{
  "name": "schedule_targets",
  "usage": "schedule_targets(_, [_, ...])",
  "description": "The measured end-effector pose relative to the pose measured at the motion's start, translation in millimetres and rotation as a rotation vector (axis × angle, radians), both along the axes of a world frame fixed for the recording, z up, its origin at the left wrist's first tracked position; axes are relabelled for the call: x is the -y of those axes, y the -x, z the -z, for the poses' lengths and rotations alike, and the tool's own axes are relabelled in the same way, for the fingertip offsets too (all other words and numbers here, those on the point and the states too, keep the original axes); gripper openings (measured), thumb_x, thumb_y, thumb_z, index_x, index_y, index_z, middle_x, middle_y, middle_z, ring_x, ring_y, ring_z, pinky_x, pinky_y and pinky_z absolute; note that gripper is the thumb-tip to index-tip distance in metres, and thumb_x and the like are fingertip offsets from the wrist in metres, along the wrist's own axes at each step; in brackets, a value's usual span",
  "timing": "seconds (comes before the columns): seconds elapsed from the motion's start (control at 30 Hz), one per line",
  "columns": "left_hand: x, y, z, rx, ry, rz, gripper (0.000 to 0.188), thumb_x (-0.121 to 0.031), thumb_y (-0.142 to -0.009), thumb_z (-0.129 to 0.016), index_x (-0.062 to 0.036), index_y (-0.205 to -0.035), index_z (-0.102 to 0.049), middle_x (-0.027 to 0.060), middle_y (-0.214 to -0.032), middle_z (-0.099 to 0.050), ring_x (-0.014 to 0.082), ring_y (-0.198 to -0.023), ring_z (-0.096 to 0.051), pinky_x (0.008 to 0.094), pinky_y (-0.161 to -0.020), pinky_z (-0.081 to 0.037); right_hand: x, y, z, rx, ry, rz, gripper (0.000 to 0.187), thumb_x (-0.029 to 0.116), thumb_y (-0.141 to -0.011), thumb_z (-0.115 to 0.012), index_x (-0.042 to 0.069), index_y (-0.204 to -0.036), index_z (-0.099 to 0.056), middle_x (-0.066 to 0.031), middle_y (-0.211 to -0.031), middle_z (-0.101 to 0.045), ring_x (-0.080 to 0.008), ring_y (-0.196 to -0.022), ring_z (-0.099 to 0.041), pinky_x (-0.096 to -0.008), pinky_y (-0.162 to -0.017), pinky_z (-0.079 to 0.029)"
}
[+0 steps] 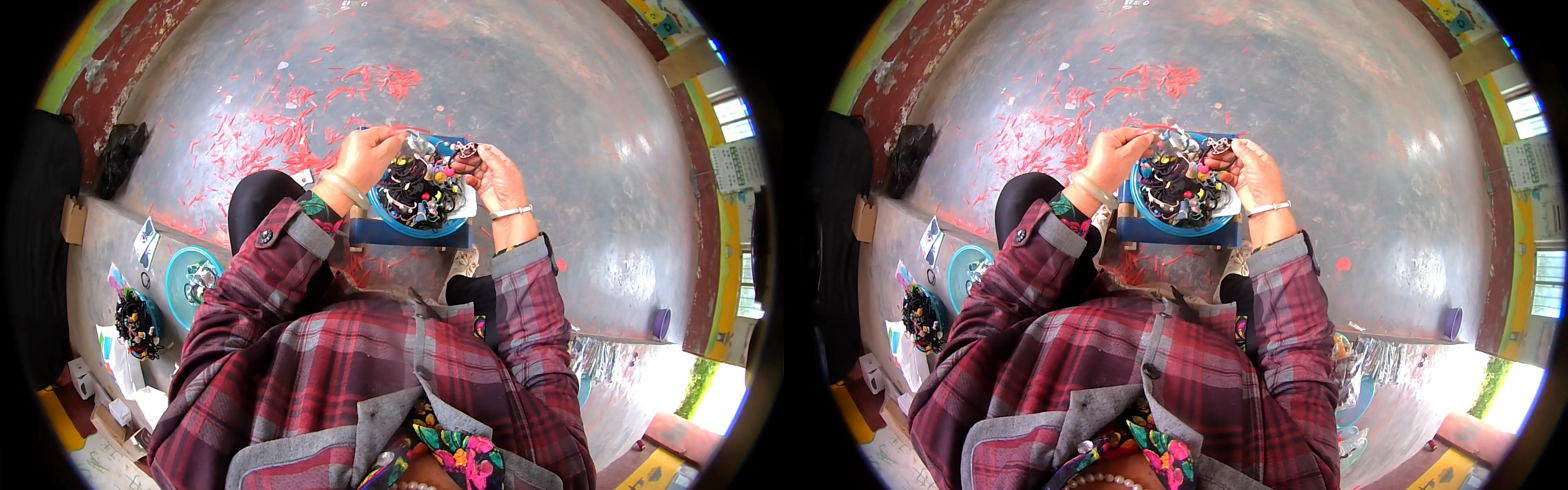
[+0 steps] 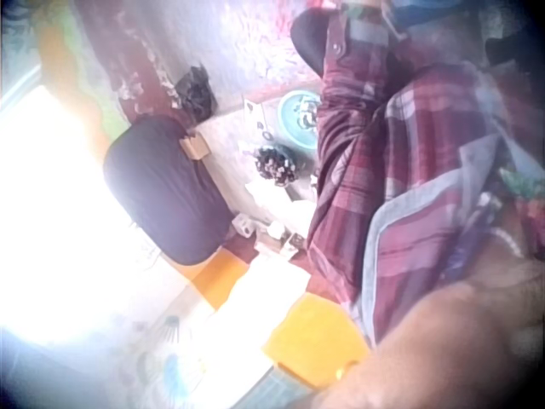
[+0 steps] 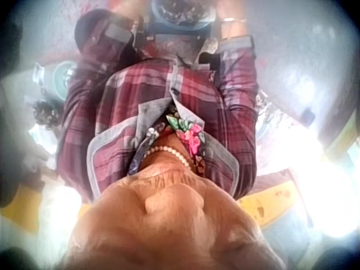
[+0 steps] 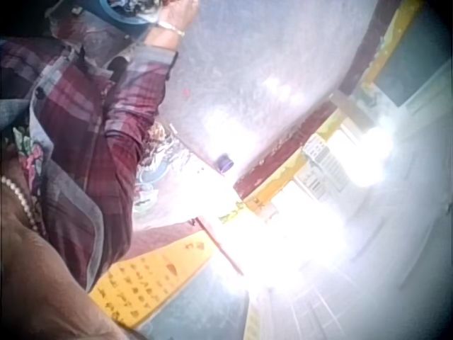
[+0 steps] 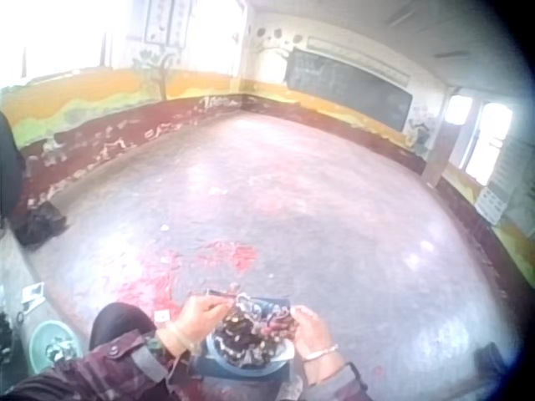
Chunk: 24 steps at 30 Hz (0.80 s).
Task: The person sits on the floor and assembles small keychains by hand. They pick up small plastic charms and metal rings from a blue tray, attach the charms to the rings, and place the finished keychains into a green bowl. The person handles the items one at a time, occasionally adjusting the tray or reaching for new components.
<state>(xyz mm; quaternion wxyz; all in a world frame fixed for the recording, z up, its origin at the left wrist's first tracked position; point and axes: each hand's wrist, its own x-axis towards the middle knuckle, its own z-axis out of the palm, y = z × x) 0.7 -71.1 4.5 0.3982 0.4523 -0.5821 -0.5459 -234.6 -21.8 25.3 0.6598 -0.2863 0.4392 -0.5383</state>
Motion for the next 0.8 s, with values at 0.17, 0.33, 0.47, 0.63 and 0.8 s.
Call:
schedule_targets(0.17, [-9,7,-6,0.137,-0.015,0.073,0.026,-0.018,-0.084,-0.059,0.0068,-0.091,-0.063,0.0029,-0.075,-0.062,0.0072,-0.069,-0.054,0.0220,-0.063,-0.044,-7,-9,-18,0.032,0.165,-0.027,0.018,0.018,-0.091,-0.048,0.002,-0.094,-0.054,-0.0133,-0.087,-0.064,-0.0224,-0.079,-0.065,-0.0250,-0.059,-0.052])
schedule_targets(0.33, [-17,16,0,0.225,0.020,0.165,0.027,-0.019,-0.083,-0.060,0.0060,-0.095,-0.063,0.0017,-0.069,-0.059,0.0066,-0.063,-0.051,0.0241,-0.057,-0.043,-14,-29,-36,0.005,0.278,-0.057,0.018,0.017,-0.091,-0.049,0.001,-0.097,-0.053,-0.0141,-0.091,-0.064,-0.0232,-0.082,-0.064,-0.0285,-0.066,-0.053])
schedule_targets(0.47, [-22,19,-4,0.244,-0.011,0.218,0.026,-0.018,-0.083,-0.060,0.0053,-0.094,-0.064,0.0023,-0.067,-0.059,0.0067,-0.061,-0.050,0.0245,-0.055,-0.042,-15,-37,-29,-0.050,0.285,-0.069,0.017,0.017,-0.091,-0.048,0.002,-0.098,-0.053,-0.0117,-0.092,-0.064,-0.0213,-0.082,-0.064,-0.0273,-0.068,-0.052])
schedule_targets(0.63, [-24,19,-1,0.218,0.066,0.224,0.025,-0.018,-0.084,-0.060,0.0052,-0.093,-0.064,0.0036,-0.065,-0.059,0.0071,-0.060,-0.051,0.0252,-0.054,-0.043,-14,-41,-23,-0.198,0.271,-0.069,0.017,0.016,-0.090,-0.051,0.001,-0.098,-0.055,-0.0089,-0.090,-0.064,-0.0160,-0.078,-0.063,-0.0251,-0.066,-0.052])
schedule_targets(0.8, [-25,18,-13,0.232,0.054,0.244,0.027,-0.019,-0.084,-0.059,0.0055,-0.093,-0.064,0.0050,-0.068,-0.061,0.0077,-0.062,-0.053,0.0252,-0.057,-0.044,-13,-36,-16,-0.587,0.335,-0.011,0.014,0.015,-0.086,-0.057,0.002,-0.090,-0.061,-0.0051,-0.088,-0.063,-0.0124,-0.071,-0.059,-0.0233,-0.062,-0.050])
